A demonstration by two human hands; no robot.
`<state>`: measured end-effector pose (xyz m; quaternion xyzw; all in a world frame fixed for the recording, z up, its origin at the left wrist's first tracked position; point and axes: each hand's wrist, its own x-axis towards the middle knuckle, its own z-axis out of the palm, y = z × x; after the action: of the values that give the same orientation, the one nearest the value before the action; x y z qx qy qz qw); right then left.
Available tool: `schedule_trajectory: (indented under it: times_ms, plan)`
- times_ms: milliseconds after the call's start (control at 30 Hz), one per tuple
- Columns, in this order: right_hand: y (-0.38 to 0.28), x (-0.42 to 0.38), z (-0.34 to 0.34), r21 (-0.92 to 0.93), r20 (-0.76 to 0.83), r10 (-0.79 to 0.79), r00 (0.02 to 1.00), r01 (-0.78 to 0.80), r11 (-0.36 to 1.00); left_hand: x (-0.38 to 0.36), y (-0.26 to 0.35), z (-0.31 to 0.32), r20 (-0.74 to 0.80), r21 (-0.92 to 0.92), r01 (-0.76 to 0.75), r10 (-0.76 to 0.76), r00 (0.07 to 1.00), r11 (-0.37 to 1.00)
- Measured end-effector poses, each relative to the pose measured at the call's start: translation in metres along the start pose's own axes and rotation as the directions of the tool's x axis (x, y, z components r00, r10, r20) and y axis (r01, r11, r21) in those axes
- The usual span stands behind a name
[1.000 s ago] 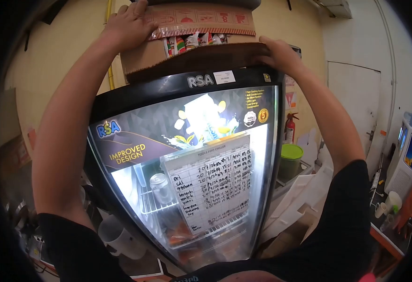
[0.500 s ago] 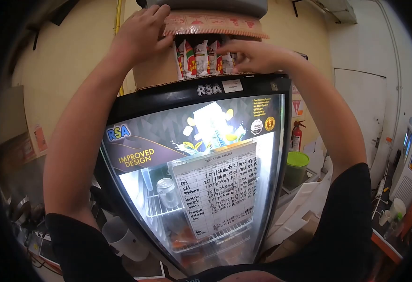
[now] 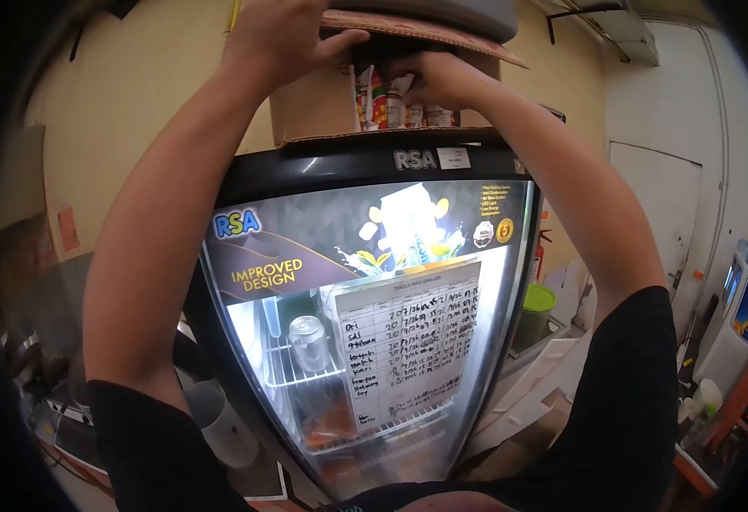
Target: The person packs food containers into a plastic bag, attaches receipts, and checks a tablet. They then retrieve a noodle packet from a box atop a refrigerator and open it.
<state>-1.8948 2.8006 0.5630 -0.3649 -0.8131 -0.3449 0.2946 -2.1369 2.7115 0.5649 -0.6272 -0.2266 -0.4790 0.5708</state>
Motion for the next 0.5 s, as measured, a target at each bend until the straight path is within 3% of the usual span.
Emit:
schedule_trajectory:
  times_ms: [100, 200, 300, 400, 433, 500]
  plan:
    - [0.013, -0.004, 0.004, 0.095, -0.145, 0.134, 0.980, -0.121, 0.988, -0.002, -0.005, 0.000, -0.043, -0.040, -0.019, 0.018, 0.999, 0.999]
    - [0.019, -0.007, -0.002, 0.052, -0.151, 0.062, 0.987, -0.055, 0.997, -0.004, -0.006, 0.003, -0.081, -0.054, -0.025, 0.020, 0.996, 0.998]
    - [0.019, -0.011, 0.001, 0.151, -0.165, -0.040, 0.985, 0.066, 0.986, -0.004, -0.011, 0.009, -0.088, -0.059, -0.009, 0.004, 0.996, 0.998]
    - [0.027, -0.003, 0.003, 0.106, -0.079, -0.163, 0.983, 0.171, 0.980, -0.006, -0.015, 0.008, -0.105, -0.092, 0.031, -0.041, 0.994, 0.995]
    - [0.028, -0.002, 0.004, 0.079, -0.135, -0.193, 0.972, 0.205, 0.976, -0.007, -0.017, 0.005, -0.114, -0.096, 0.057, -0.068, 0.991, 0.994]
    - [0.030, 0.002, 0.001, 0.093, -0.124, -0.167, 0.978, 0.179, 0.979, -0.017, -0.020, -0.005, -0.114, -0.070, 0.089, -0.097, 0.989, 0.994]
